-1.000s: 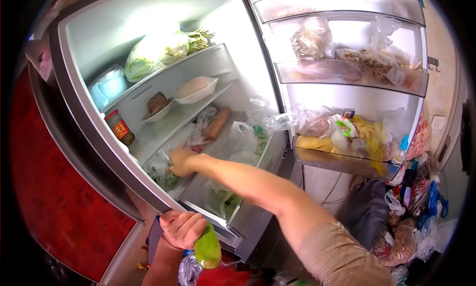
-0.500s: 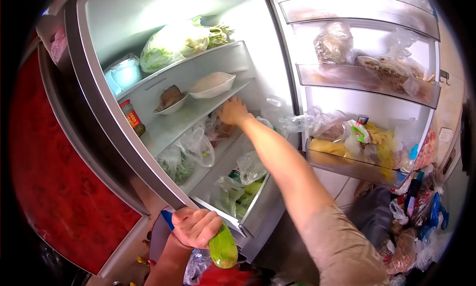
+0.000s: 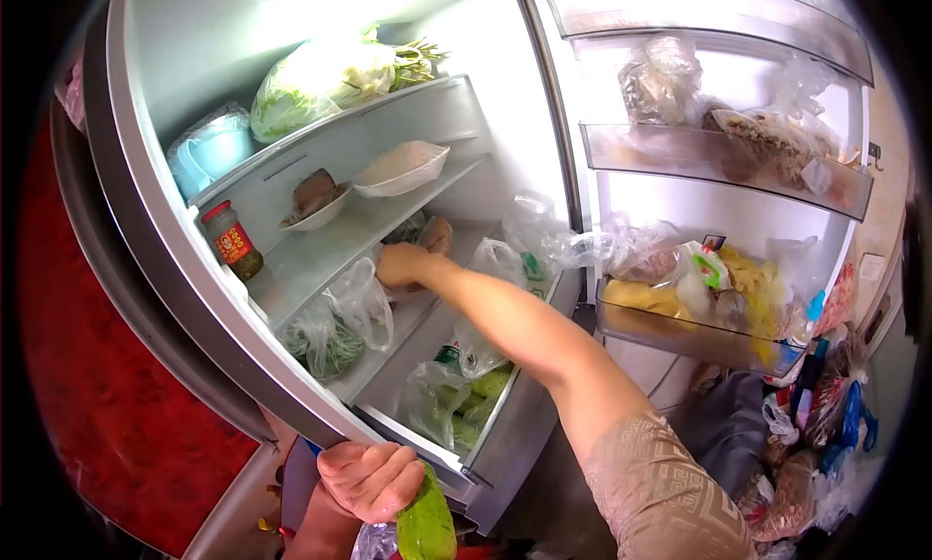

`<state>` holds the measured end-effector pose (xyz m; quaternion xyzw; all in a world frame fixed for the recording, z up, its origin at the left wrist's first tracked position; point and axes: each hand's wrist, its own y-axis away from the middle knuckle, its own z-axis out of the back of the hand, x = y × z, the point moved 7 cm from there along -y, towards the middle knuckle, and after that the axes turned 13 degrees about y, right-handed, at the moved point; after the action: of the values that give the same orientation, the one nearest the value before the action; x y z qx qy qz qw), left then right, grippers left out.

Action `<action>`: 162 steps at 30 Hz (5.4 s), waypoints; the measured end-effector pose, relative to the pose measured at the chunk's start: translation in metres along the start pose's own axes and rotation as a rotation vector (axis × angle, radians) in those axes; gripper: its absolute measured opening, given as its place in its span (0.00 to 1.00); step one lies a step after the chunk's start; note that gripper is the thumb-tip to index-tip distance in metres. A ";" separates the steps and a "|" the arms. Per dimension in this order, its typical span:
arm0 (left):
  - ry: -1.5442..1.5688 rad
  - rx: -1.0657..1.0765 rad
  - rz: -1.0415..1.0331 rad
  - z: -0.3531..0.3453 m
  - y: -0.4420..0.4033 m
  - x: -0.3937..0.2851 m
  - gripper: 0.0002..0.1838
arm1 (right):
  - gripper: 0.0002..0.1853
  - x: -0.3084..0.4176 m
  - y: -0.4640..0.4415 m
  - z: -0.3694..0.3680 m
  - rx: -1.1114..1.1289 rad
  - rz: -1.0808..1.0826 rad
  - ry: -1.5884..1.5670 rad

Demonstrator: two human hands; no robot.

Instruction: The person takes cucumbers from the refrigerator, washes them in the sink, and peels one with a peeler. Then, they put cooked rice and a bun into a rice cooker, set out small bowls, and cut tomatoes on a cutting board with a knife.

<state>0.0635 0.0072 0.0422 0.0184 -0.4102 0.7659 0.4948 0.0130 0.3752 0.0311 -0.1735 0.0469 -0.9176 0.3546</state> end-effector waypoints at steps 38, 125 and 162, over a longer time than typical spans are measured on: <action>0.052 -0.038 0.005 0.006 -0.010 0.002 0.15 | 0.17 -0.187 0.034 0.045 -0.128 -0.264 -1.064; 0.793 -0.140 1.401 -0.153 -0.032 -0.053 0.29 | 0.28 -0.170 0.675 0.207 -1.229 -0.680 0.114; 1.180 -0.923 2.029 0.018 0.235 -0.490 0.15 | 0.41 0.137 0.446 0.064 -1.095 -0.014 0.100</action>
<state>0.1248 -0.4097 -0.3022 -0.8224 -0.1857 0.4779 -0.2467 0.2237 -0.0456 0.0372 -0.2891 0.5333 -0.7684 0.2039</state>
